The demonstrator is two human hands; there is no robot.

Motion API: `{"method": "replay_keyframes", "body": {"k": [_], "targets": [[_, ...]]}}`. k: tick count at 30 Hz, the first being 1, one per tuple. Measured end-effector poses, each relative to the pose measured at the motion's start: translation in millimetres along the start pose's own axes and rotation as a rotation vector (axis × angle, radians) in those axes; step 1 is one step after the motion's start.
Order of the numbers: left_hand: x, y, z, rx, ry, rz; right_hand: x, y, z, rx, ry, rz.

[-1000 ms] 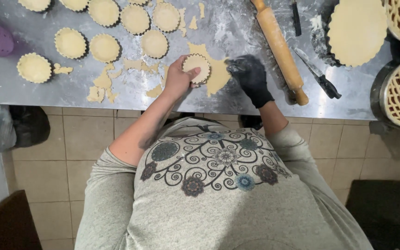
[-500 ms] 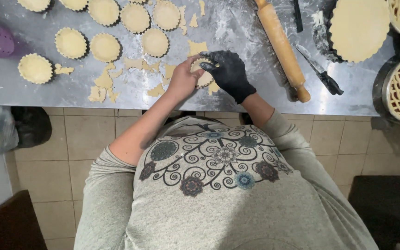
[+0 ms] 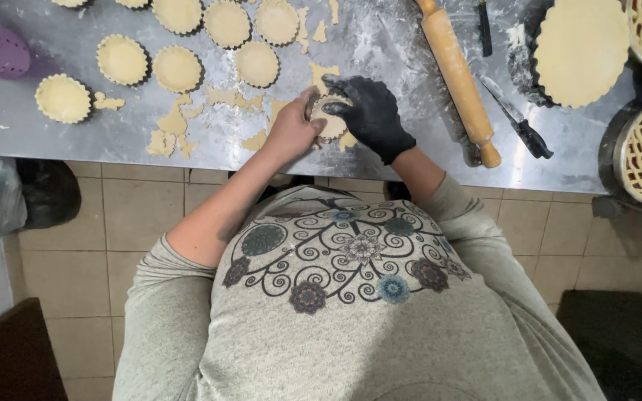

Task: Preparing tart shells by cutting dough with molds and placing them into tins.

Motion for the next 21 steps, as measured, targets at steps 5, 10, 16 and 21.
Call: {"method": "replay_keyframes", "body": {"k": [5, 10, 16, 21], "targets": [[-18.3, -7.5, 14.2, 0.004, 0.143, 0.208, 10.3, 7.1, 4.9, -0.004, -0.248, 0.029], [-1.1, -1.4, -2.6, 0.147, 0.18, 0.252, 18.5, 26.3, -5.0, 0.024, -0.077, 0.053], [-15.0, -11.4, 10.8, 0.129, 0.188, 0.358, -3.4, 3.4, 14.5, -0.031, -0.179, 0.029], [4.6, -14.8, 0.8, 0.129, 0.218, 0.369, 13.5, 22.1, 8.5, -0.039, -0.208, 0.008]]}}
Point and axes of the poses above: each hand's wrist, its own z-axis towards the middle knuckle, its own y-axis out of the palm, x = y × z, the point moved 1 cm from there along z, towards the middle knuckle, and after that the axes turned 4 degrees about -y, right-handed, at the moved point
